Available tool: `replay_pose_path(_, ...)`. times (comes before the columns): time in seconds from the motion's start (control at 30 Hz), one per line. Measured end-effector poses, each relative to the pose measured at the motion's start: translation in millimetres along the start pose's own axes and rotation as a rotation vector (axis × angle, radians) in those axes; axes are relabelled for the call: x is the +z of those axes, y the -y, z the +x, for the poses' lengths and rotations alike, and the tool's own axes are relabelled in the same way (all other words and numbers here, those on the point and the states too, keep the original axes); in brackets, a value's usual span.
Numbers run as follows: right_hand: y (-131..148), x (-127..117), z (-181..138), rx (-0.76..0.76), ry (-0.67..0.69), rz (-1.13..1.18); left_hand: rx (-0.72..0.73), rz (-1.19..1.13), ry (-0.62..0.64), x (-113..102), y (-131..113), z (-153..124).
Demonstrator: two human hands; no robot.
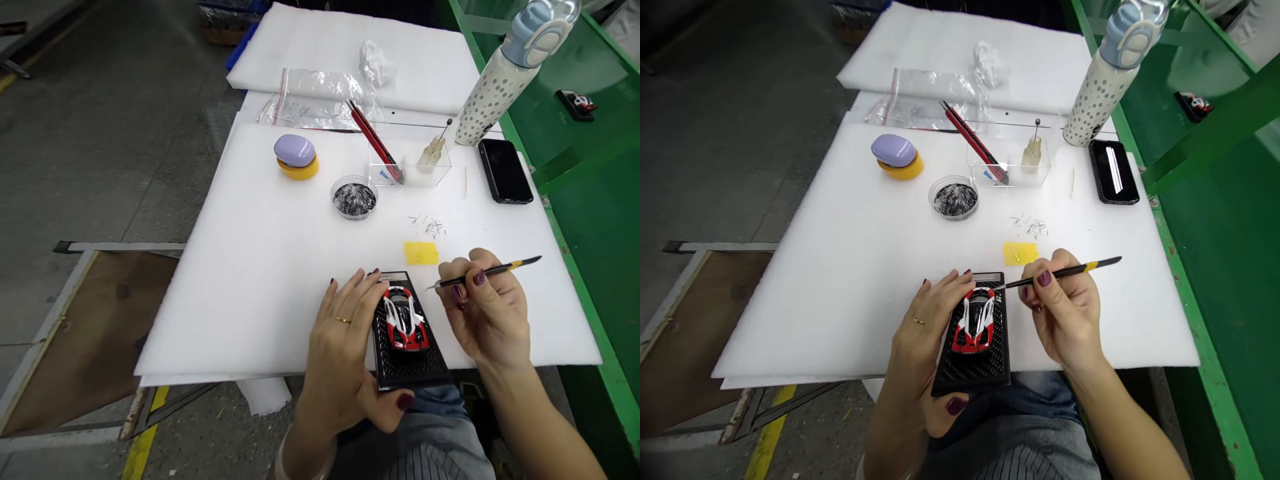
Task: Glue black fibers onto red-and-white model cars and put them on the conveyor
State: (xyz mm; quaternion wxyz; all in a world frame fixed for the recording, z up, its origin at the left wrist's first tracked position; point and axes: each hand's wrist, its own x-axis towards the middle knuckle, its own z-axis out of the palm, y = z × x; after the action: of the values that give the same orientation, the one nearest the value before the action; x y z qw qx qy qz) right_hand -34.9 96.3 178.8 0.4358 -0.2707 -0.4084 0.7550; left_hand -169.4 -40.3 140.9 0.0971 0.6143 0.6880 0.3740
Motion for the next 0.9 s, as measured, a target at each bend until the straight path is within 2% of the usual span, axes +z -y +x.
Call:
replay_pose_path(0.13,-12,11,-15,-0.046,0.003,0.017,-0.081,-0.015,-0.034,8,-7,1)
replay_pose_path(0.37,-21,3,-17,-0.120,0.056,-0.150,-0.084,-0.026,-0.061,9,-8,2)
replay_pose_path(0.53,-23,0,-16,-0.121,0.039,-0.198,-0.088,-0.014,-0.067,7,-8,2)
replay_pose_path(0.9,-25,0,-15,-0.095,0.063,-0.135,-0.108,-0.009,-0.069,9,-8,4)
